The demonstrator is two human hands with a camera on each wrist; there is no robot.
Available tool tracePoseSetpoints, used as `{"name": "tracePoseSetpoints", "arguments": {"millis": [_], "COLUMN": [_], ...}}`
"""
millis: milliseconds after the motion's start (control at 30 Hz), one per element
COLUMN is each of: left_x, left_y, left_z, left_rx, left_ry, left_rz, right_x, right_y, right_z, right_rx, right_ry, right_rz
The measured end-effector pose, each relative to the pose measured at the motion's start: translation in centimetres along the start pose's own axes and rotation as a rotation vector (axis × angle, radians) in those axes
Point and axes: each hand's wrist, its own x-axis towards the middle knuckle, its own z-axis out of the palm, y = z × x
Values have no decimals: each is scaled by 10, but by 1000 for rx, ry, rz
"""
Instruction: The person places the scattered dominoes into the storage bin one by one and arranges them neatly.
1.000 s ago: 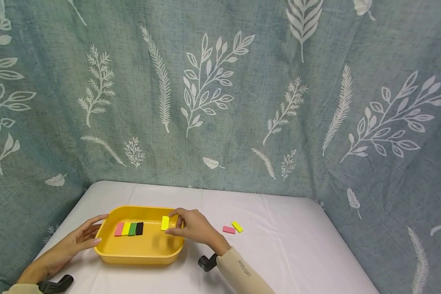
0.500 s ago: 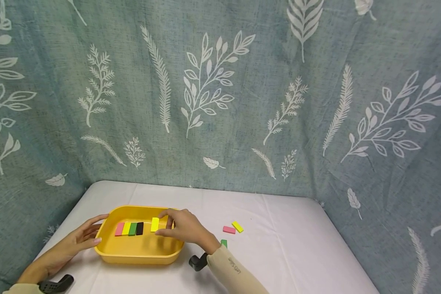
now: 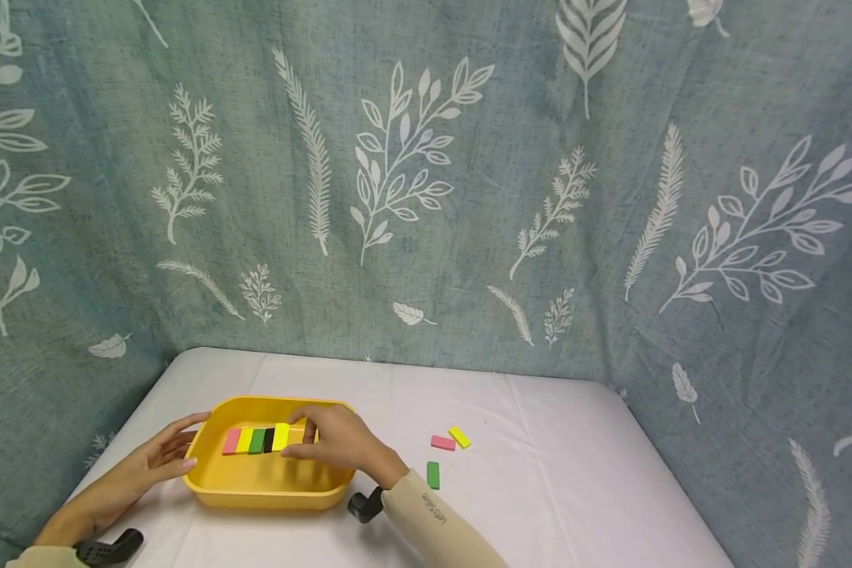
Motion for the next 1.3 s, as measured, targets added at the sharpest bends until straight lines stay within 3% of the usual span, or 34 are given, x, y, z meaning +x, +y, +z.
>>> {"name": "tracePoseSetpoints", "arguments": {"millis": [733, 1300], "left_x": [-1, -1], "left_y": [-1, 0], "left_z": [2, 2], "left_rx": [12, -15], "left_ry": [14, 2], "left_rz": [-15, -6], "right_x": [22, 35], "right_y": [-14, -33], "right_z": [28, 50], "right_rx": [-84, -97], "right_ry": [-7, -36], "right_rz": [78, 85]}}
